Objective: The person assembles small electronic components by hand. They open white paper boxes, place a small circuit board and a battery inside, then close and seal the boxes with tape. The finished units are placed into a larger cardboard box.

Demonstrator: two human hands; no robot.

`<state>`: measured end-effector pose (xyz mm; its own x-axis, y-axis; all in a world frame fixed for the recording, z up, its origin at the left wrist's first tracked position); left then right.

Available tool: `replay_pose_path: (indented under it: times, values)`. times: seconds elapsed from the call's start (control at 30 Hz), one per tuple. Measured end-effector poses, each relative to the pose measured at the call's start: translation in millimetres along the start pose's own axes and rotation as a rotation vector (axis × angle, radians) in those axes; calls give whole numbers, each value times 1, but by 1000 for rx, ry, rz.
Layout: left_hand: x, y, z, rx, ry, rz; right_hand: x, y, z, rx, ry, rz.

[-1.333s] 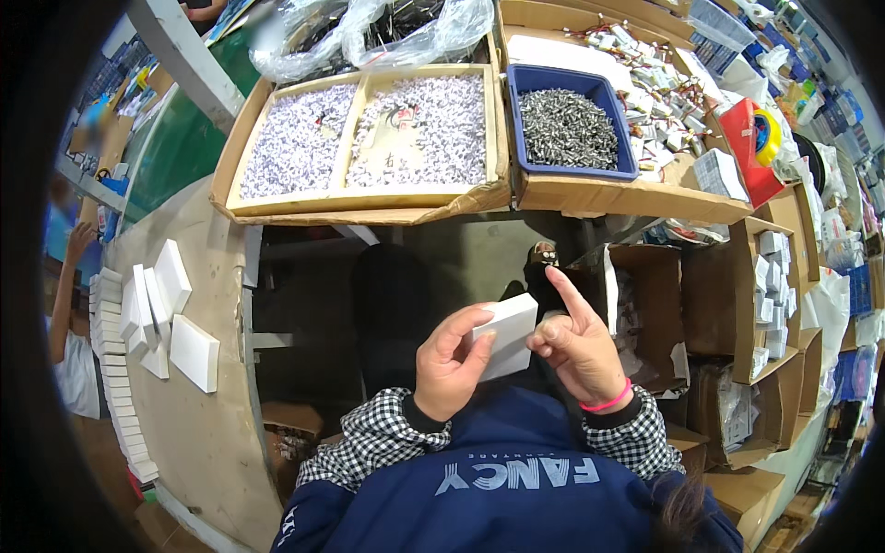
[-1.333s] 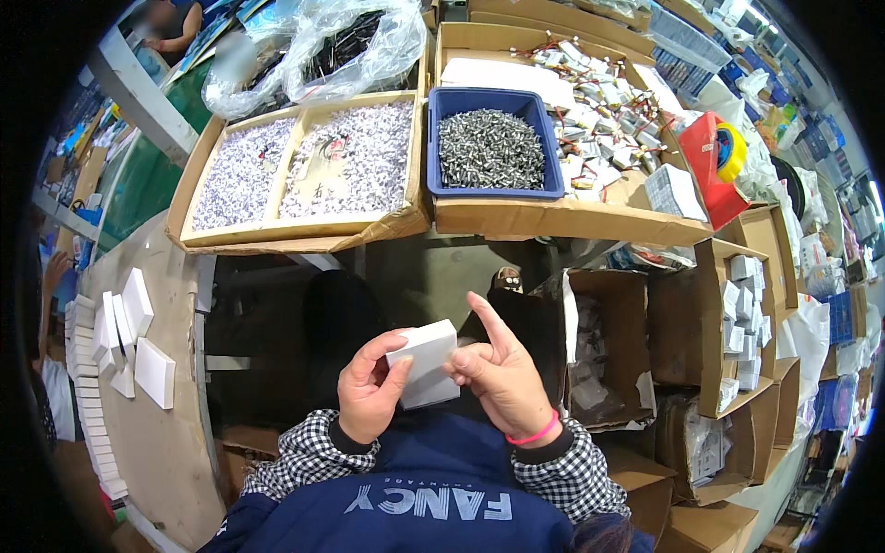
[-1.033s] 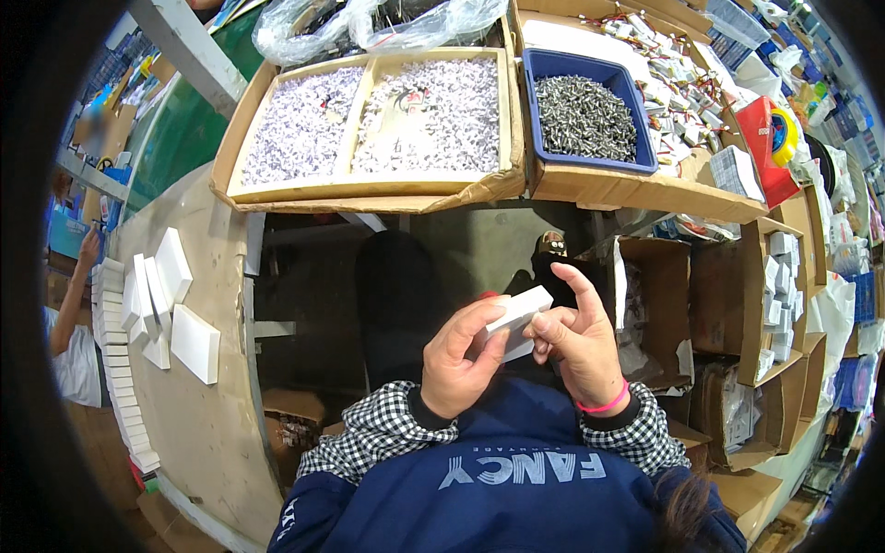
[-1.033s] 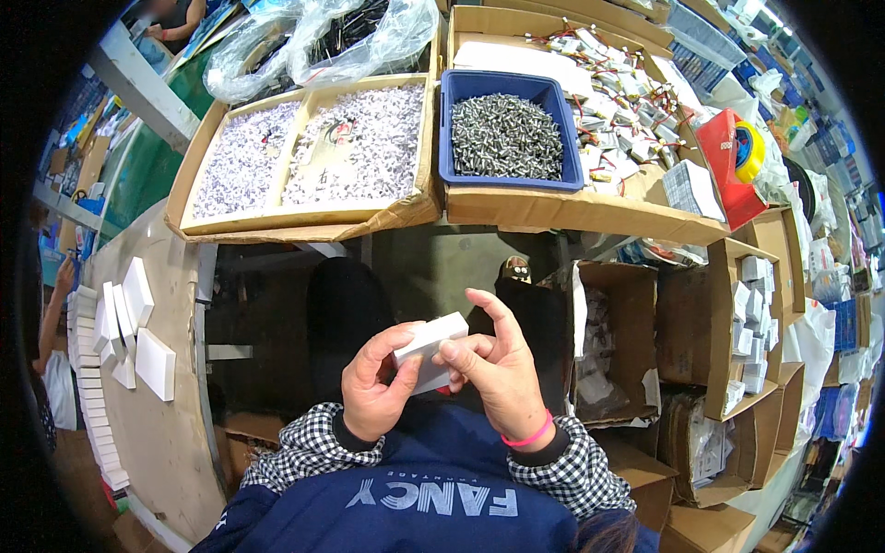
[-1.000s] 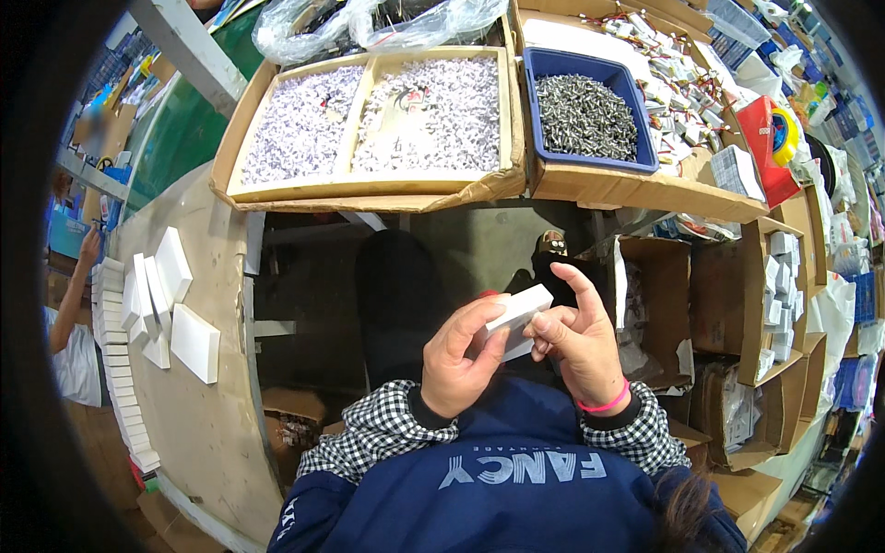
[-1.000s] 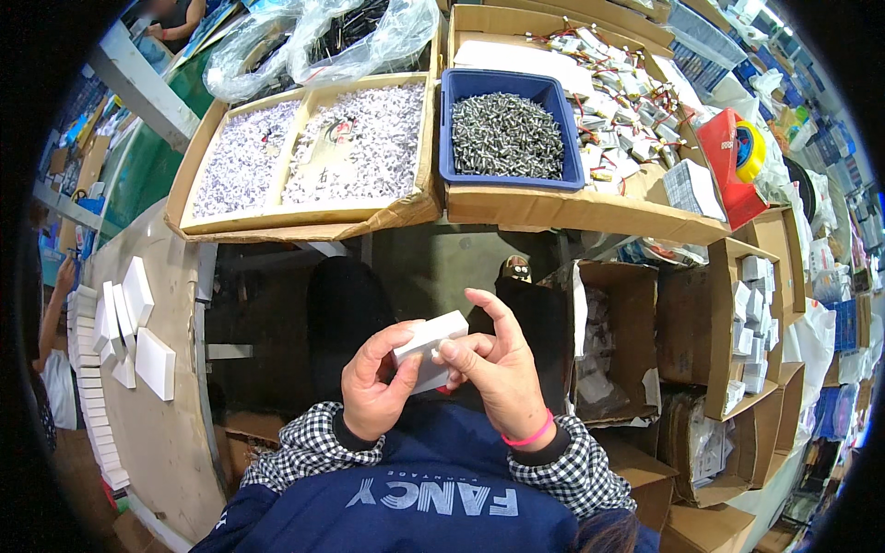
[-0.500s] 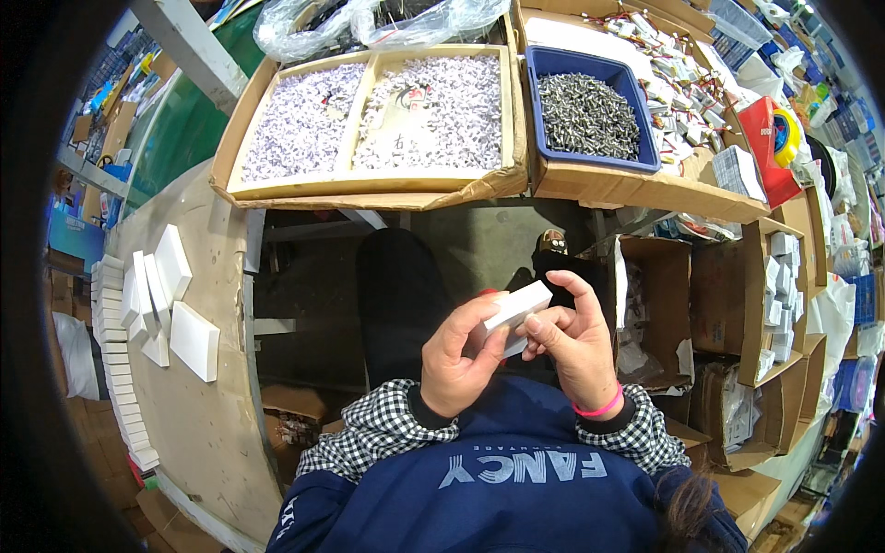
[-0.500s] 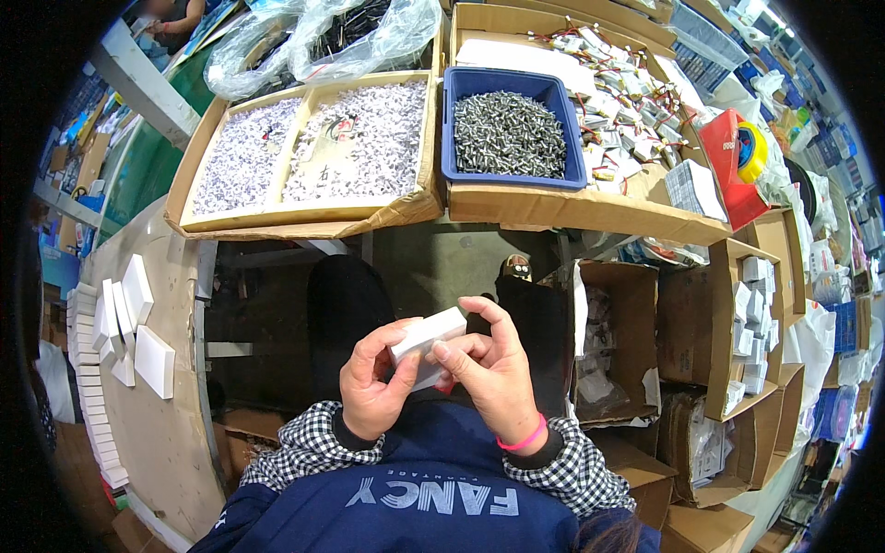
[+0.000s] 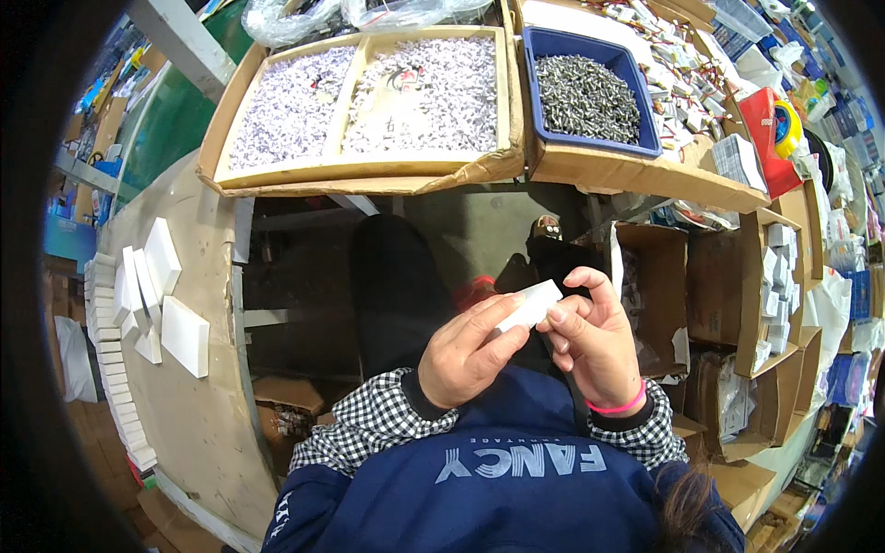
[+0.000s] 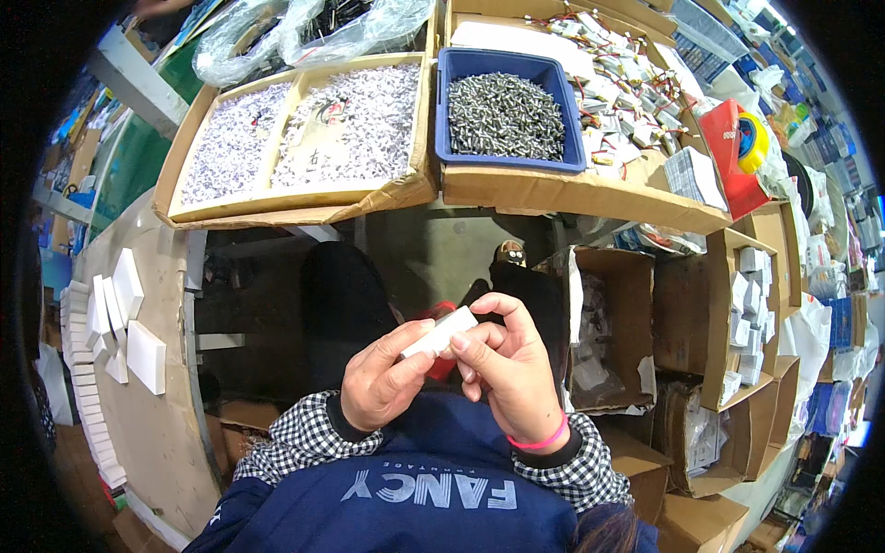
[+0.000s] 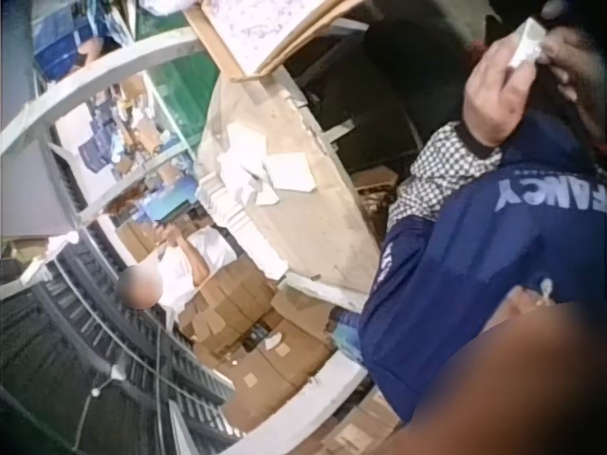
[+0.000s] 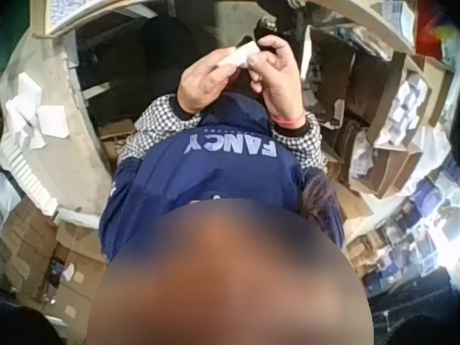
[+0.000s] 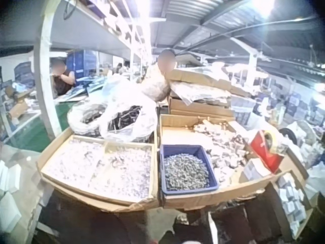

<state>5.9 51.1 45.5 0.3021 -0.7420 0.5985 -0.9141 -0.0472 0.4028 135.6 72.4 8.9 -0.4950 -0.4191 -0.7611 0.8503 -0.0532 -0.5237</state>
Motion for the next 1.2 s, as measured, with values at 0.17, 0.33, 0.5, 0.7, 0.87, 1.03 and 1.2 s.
replay_pose_path:
  times: [0.17, 0.33, 0.5, 0.7, 0.87, 1.03, 1.2]
  values:
    - [1, -19, 12, -190, 43, 1, -33, 12, 11, 62, 134, -77]
    - [-12, -12, 16, -35, 187, 140, -19, 17, 10, 38, 97, -21]
    - [-10, -14, 15, -19, 211, 162, 5, 19, 10, -5, 113, -97]
    - [-13, -11, 16, 5, 236, 155, 23, 20, 11, -34, 112, -104]
    - [-14, -12, 17, 10, 226, 158, 32, 23, 9, -20, 139, -109]
    - [-12, -11, 18, 9, 200, 148, 34, 22, 10, -17, 141, -122]
    - [-12, -10, 17, 9, 198, 150, 36, 21, 12, -12, 128, -135]
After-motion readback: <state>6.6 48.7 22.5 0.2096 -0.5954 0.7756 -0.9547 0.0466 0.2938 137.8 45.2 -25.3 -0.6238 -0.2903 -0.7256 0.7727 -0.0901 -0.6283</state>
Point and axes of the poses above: each hand's wrist, its own z-axis away from the middle knuckle, its own y-axis out of the back of the hand, x = y × z, the point moved 9 cm from there along -z, towards the middle knuckle, and after that the axes turned 2 degrees about z, right-handed, at the moved point
